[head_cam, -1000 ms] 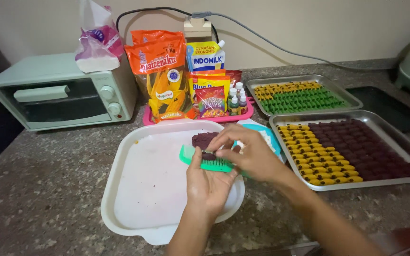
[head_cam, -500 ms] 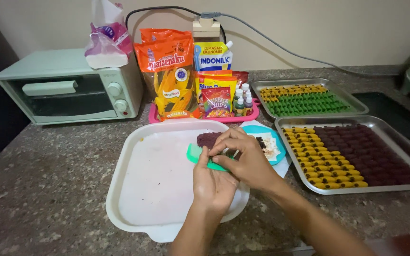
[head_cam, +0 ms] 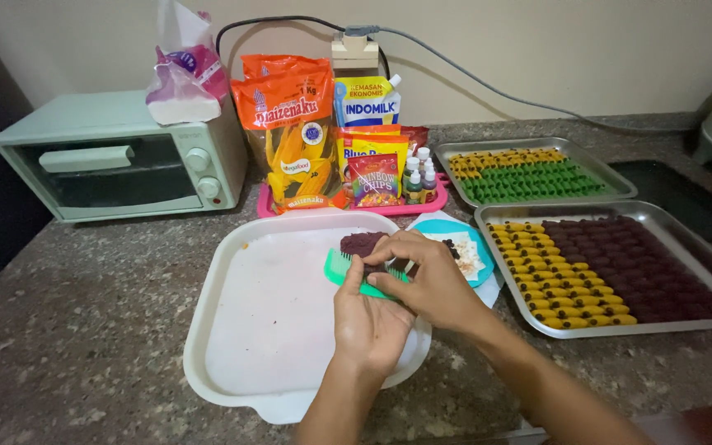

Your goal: The person shapes a dark-colored dough into small balls using a green comb as a tool. They roll the dough in their hands and then use the comb to create a textured surface on the balls before placing them onto a tray with other similar items.

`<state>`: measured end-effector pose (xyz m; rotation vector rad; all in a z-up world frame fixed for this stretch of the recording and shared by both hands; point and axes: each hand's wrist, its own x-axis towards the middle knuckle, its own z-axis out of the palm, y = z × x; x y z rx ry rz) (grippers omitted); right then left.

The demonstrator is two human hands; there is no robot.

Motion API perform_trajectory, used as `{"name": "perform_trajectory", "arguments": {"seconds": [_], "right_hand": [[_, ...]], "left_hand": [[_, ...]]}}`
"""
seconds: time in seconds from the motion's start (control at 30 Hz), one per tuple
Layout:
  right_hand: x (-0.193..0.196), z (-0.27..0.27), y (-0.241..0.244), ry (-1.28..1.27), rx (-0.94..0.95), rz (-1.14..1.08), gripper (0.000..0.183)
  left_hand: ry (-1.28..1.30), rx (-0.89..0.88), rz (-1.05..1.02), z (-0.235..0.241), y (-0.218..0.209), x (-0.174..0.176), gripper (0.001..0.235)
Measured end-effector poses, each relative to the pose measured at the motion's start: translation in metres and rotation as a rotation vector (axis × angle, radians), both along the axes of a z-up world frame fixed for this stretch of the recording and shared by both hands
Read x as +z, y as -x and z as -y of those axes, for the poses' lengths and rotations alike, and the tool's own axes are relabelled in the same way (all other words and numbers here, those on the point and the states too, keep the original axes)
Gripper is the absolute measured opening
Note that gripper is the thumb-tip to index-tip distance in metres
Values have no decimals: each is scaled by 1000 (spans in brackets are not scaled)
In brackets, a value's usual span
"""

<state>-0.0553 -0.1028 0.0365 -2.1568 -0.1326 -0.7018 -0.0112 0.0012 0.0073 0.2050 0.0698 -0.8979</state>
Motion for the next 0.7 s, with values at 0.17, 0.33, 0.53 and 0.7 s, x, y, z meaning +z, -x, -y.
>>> {"name": "perform_trajectory", "arguments": {"seconds": [0.17, 0.33, 0.53, 0.7], "right_hand": [[-5, 7, -4, 32, 66, 53, 25], [-1, -3, -1, -59, 27, 37, 15], [6, 4, 2, 69, 33, 84, 21], [19, 17, 20, 12, 4, 23, 29]], "left_hand": [[72, -20, 34, 4, -7, -17, 47], [-58, 8, 57, -1, 0, 0, 46], [113, -60, 15, 1, -9, -11, 48], [125, -93, 68, 2, -6, -2, 49]]}}
